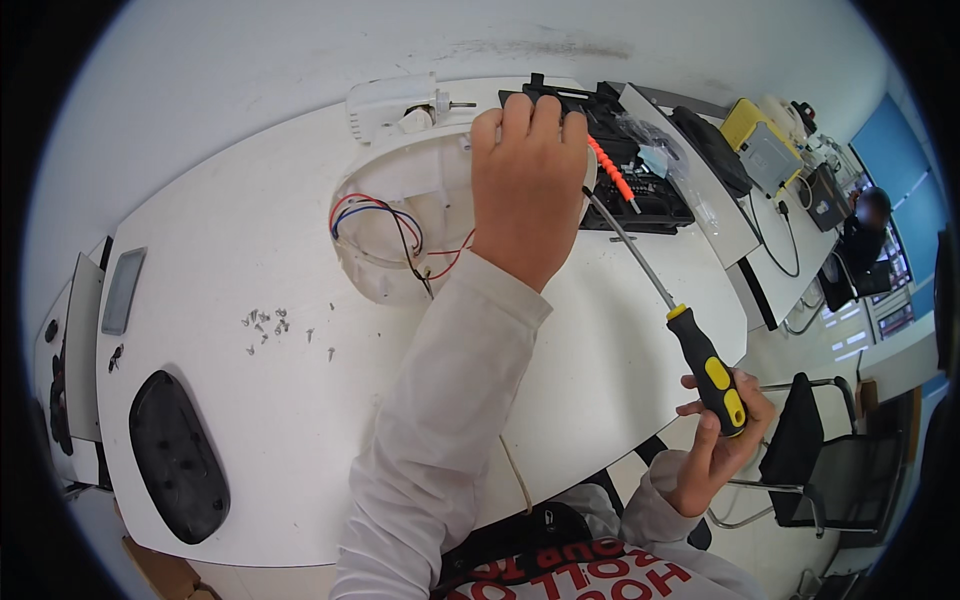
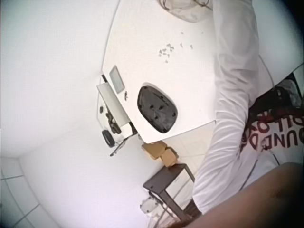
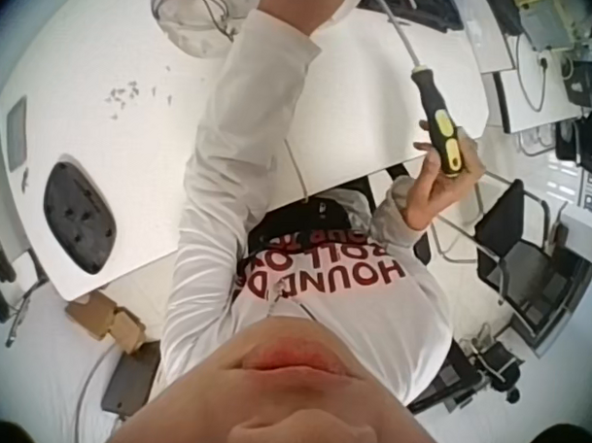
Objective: The person uses a screwdriver to remove screws from the bottom cover of a black electronic device. They remove the cover to reveal internal wiring and continue to unscrew components inside the device's housing.
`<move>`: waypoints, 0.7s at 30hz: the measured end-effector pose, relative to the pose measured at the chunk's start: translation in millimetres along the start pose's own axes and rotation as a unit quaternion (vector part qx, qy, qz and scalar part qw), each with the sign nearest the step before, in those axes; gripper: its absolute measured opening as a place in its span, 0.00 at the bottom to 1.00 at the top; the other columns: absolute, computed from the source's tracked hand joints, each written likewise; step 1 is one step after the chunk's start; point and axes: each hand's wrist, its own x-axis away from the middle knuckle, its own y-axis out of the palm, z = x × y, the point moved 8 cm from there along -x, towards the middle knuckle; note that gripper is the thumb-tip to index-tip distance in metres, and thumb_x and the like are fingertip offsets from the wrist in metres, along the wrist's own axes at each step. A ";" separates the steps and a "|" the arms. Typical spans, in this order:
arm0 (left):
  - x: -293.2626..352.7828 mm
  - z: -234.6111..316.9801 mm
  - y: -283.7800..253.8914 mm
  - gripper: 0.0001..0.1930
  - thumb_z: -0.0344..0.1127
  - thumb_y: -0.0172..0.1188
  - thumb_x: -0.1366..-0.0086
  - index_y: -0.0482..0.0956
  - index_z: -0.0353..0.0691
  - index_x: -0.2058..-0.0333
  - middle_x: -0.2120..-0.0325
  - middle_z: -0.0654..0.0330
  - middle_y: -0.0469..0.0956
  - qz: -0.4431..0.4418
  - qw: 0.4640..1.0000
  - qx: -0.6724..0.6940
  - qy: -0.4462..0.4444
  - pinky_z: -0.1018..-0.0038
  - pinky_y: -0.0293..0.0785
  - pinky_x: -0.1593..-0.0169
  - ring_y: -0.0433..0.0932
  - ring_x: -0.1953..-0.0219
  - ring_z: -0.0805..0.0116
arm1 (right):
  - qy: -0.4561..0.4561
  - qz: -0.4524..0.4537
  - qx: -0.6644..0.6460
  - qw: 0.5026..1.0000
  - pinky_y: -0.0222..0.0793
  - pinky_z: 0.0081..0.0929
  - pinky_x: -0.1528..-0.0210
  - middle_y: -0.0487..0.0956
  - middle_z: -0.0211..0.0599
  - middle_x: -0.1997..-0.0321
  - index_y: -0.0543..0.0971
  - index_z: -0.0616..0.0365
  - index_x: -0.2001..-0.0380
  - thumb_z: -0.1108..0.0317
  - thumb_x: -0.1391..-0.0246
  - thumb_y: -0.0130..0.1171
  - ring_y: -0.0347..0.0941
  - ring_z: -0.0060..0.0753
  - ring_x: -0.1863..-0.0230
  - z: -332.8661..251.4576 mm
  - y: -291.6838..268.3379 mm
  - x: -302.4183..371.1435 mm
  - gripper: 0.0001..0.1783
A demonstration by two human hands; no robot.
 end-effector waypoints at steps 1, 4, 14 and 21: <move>-0.1 0.4 0.5 0.24 0.32 0.71 0.66 0.73 0.45 0.66 0.65 0.65 0.70 0.001 1.000 0.000 0.001 0.67 0.57 0.52 0.66 0.59 0.65 | -0.009 -0.005 0.004 1.000 0.73 0.20 0.72 0.65 0.51 0.55 0.60 0.61 0.51 0.76 0.49 0.48 0.73 0.38 0.63 -1.0 -0.2 0.1 0.20; 0.5 -0.1 0.4 0.23 0.32 0.70 0.66 0.73 0.45 0.66 0.65 0.65 0.70 0.000 1.000 -0.002 0.003 0.67 0.57 0.52 0.66 0.58 0.66 | -0.056 -0.038 0.056 0.996 0.73 0.20 0.72 0.65 0.53 0.54 0.62 0.59 0.52 0.79 0.50 0.47 0.70 0.35 0.61 -7.9 4.0 -1.1 0.19; 0.6 0.0 -0.7 0.24 0.31 0.69 0.65 0.74 0.44 0.65 0.65 0.64 0.70 -0.019 1.000 0.007 0.001 0.66 0.57 0.51 0.66 0.59 0.65 | -0.103 0.001 0.109 0.989 0.63 0.35 0.55 0.68 0.53 0.52 0.66 0.52 0.59 0.74 0.49 0.49 0.64 0.42 0.54 -13.9 2.1 -1.1 0.12; 0.3 1.5 -2.8 0.26 0.31 0.69 0.65 0.75 0.49 0.61 0.64 0.65 0.71 -0.008 1.000 0.021 0.010 0.66 0.56 0.51 0.66 0.58 0.65 | -0.152 0.025 -0.008 0.988 0.61 0.38 0.49 0.66 0.54 0.49 0.64 0.49 0.53 0.71 0.47 0.49 0.63 0.46 0.51 -16.1 9.1 -1.4 0.17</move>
